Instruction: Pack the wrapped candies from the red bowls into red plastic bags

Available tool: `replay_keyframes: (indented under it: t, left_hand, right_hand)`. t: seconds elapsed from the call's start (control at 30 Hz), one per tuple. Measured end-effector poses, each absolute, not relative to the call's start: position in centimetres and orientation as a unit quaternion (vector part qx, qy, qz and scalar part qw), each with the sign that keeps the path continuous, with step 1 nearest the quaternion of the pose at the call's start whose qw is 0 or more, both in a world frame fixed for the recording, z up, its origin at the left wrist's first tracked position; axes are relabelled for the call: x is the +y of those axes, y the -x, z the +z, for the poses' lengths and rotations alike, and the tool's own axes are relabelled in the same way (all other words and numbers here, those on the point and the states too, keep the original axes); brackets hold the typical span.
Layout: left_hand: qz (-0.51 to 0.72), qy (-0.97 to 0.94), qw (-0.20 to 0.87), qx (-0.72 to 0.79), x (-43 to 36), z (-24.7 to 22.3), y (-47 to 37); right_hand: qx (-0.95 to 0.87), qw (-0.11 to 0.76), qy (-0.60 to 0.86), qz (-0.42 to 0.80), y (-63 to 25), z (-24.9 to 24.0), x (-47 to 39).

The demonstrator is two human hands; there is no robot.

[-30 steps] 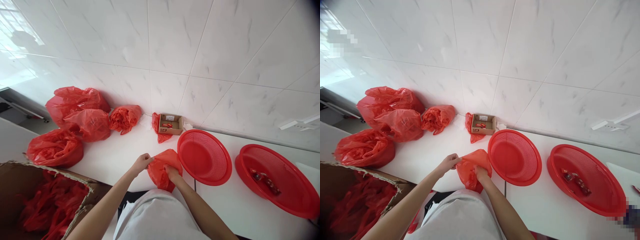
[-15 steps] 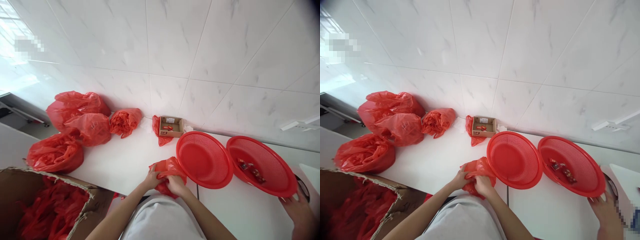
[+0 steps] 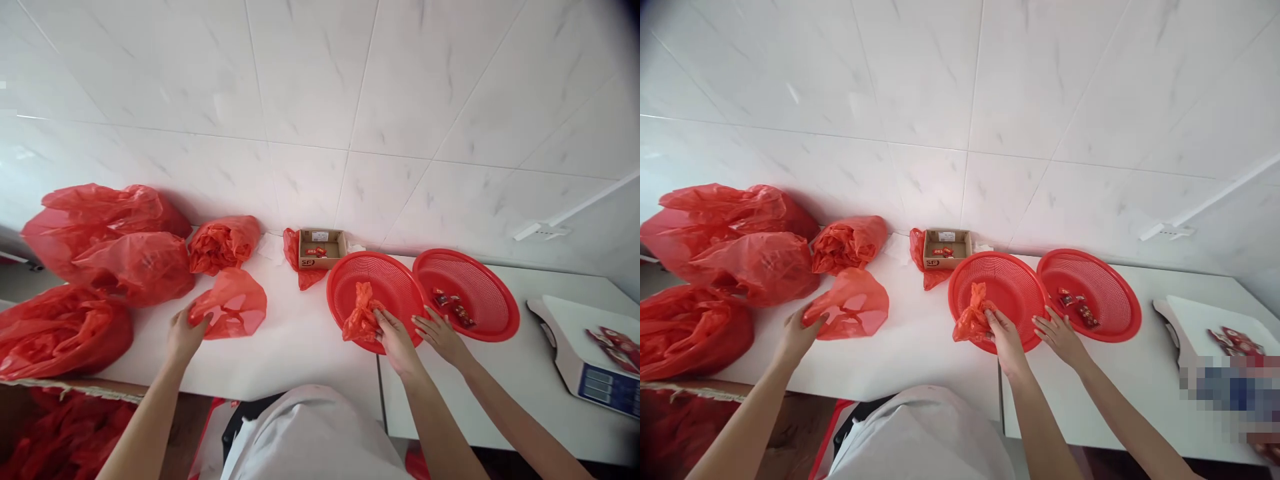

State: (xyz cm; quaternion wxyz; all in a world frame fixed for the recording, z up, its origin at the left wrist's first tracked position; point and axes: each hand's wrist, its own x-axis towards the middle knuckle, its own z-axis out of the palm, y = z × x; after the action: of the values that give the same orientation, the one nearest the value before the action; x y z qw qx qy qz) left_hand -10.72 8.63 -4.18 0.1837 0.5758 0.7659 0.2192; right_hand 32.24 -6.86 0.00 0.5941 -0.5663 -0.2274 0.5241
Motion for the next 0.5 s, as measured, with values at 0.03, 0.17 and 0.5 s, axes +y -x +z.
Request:
replay_keyframes:
  t: [0.03,0.17,0.5]
  left_hand:
    - [0.229,-0.574,0.166,0.768,8.4,-3.7,10.4]
    - [0.305,-0.625,0.118,0.709,5.0,-2.0,4.8]
    - [0.283,-0.558,0.660,0.415,-1.3,2.7,-8.9]
  right_hand:
    - [-0.227,0.595,0.561,0.528,-31.9,0.0,-6.8]
    - [-0.247,0.597,0.532,0.547,-29.9,0.6,-6.6]
    - [-0.292,0.596,0.499,0.558,-25.3,1.4,-6.7]
